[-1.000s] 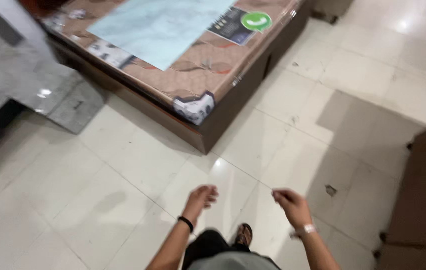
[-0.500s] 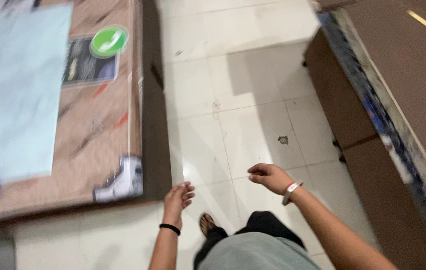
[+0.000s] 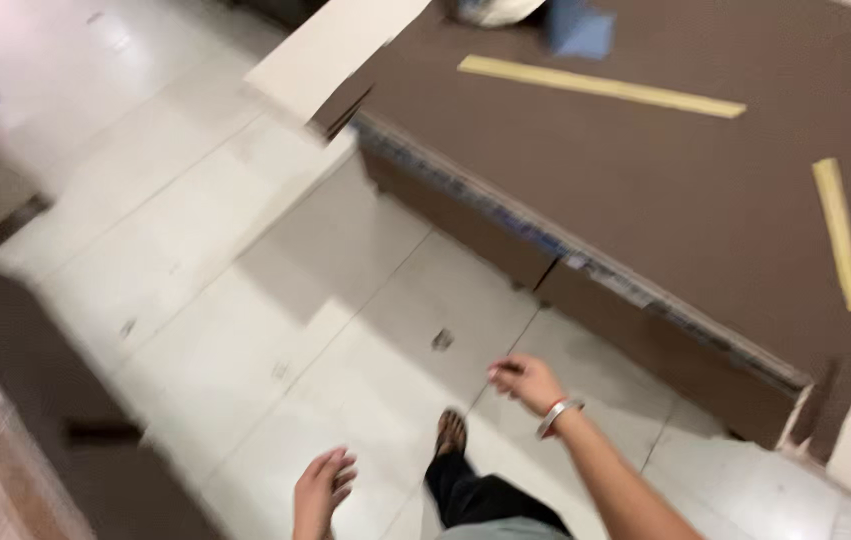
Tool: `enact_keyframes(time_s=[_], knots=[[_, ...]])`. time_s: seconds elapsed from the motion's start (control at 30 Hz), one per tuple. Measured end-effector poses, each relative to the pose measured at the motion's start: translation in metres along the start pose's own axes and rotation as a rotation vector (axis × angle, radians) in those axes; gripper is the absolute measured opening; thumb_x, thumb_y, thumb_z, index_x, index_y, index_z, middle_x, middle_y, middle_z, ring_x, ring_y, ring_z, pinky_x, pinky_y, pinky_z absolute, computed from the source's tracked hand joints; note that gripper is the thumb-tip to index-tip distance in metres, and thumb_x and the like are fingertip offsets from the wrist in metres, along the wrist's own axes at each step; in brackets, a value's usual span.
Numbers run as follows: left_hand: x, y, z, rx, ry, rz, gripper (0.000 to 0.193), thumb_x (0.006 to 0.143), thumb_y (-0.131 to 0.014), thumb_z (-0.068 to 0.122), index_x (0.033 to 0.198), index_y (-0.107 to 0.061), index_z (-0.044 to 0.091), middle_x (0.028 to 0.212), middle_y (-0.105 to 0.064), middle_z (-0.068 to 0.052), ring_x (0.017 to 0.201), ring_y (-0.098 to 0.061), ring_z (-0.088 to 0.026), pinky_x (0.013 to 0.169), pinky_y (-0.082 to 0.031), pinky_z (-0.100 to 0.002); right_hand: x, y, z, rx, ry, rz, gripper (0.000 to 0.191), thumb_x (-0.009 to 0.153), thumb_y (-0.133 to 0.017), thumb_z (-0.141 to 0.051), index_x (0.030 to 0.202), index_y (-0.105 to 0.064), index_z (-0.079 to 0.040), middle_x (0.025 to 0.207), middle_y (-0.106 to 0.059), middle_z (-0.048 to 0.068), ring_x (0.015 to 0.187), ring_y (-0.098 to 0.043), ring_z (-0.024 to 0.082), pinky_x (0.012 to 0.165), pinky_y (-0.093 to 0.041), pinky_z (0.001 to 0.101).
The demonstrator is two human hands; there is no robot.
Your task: The person stretches a beige fabric over a padded wooden frame and secures it by driving staples with a manual staple gun along the edge. They reposition the frame, pull the fabric taut by hand, cut with scissors, and continue stapling along the sides.
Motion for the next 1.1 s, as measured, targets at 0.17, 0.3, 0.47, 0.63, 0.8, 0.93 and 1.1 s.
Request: enact_keyframes(time_s=[0.17,0.3,0.47,0.63,0.8,0.93,1.1], knots=[[0.096,-0.106,0.098,0.050,0.002,-0.094,0.035,0.097,-0.063,0.027,0.125,-0.071,0.008,0.107,-0.078,-0.009,0.090,-0.071,-0.020,0.075,-0.053,-0.035,0.064,0.083,-0.062,0.226,0.005,0.139,0.024,0.091,-0.071,-0.019,0.110,-0.077,-0.006,0.094,-0.077,0.004,0.080,-0.070,0.013,0.073,-0.054,0.0292],[0.147,-0.182,0.198,0.092,-0.133,-0.192,0.033,0.096,-0.062,0.025,0.122,-0.074,0.008,0.104,-0.079,-0.007,0.087,-0.071,-0.016,0.075,-0.054,-0.032,0.118,0.154,-0.106,0.284,0.055,0.399,0.025,0.092,-0.070,-0.019,0.110,-0.077,-0.004,0.093,-0.078,0.005,0.080,-0.071,0.012,0.075,-0.058,0.0283],[0.216,-0.269,0.310,0.143,-0.174,-0.296,0.030,0.097,-0.061,0.024,0.118,-0.074,0.008,0.100,-0.078,-0.004,0.084,-0.069,-0.012,0.075,-0.052,-0.028,0.209,0.188,-0.130,0.365,0.039,0.344,0.029,0.092,-0.069,-0.016,0.114,-0.076,0.001,0.095,-0.077,0.009,0.077,-0.067,0.012,0.067,-0.052,0.0269],[0.334,-0.350,0.421,0.186,-0.148,-0.359,0.028,0.097,-0.060,0.023,0.116,-0.074,0.008,0.097,-0.075,-0.002,0.082,-0.068,-0.011,0.074,-0.051,-0.026,0.339,0.214,-0.167,0.174,-0.168,0.391,0.031,0.090,-0.072,-0.018,0.118,-0.078,-0.005,0.103,-0.080,0.009,0.092,-0.072,0.017,0.081,-0.055,0.0331],[0.442,-0.471,0.612,0.263,-0.373,-0.441,0.028,0.096,-0.068,0.023,0.114,-0.074,0.003,0.089,-0.070,-0.005,0.076,-0.061,-0.015,0.066,-0.049,-0.031,0.477,0.230,-0.301,0.030,-0.036,0.488,0.044,0.085,-0.075,-0.028,0.127,-0.073,-0.013,0.122,-0.076,0.007,0.115,-0.071,0.021,0.101,-0.054,0.0373],[0.477,-0.571,0.758,0.698,-0.691,-0.351,0.039,0.087,-0.075,0.034,0.119,-0.072,0.011,0.100,-0.073,-0.009,0.095,-0.070,-0.023,0.087,-0.056,-0.034,0.572,0.249,-0.410,-0.175,0.009,0.608,0.067,0.080,-0.078,-0.035,0.141,-0.059,-0.016,0.145,-0.059,0.011,0.134,-0.057,0.027,0.110,-0.045,0.0409],[0.481,-0.728,0.884,0.700,-1.282,-0.501,0.068,0.080,-0.082,0.040,0.136,-0.059,0.008,0.142,-0.057,-0.018,0.132,-0.055,-0.034,0.109,-0.046,-0.041,0.659,0.280,-0.518,-0.403,0.224,0.724,0.074,0.081,-0.078,-0.041,0.144,-0.053,-0.012,0.157,-0.044,0.020,0.146,-0.041,0.036,0.117,-0.035,0.0442]])
Point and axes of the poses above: each hand's wrist, its own x-axis towards the middle knuckle, its own y-axis out of the back of the hand, z = x × y, the point moved 10 cm from there along x, towards the middle knuckle
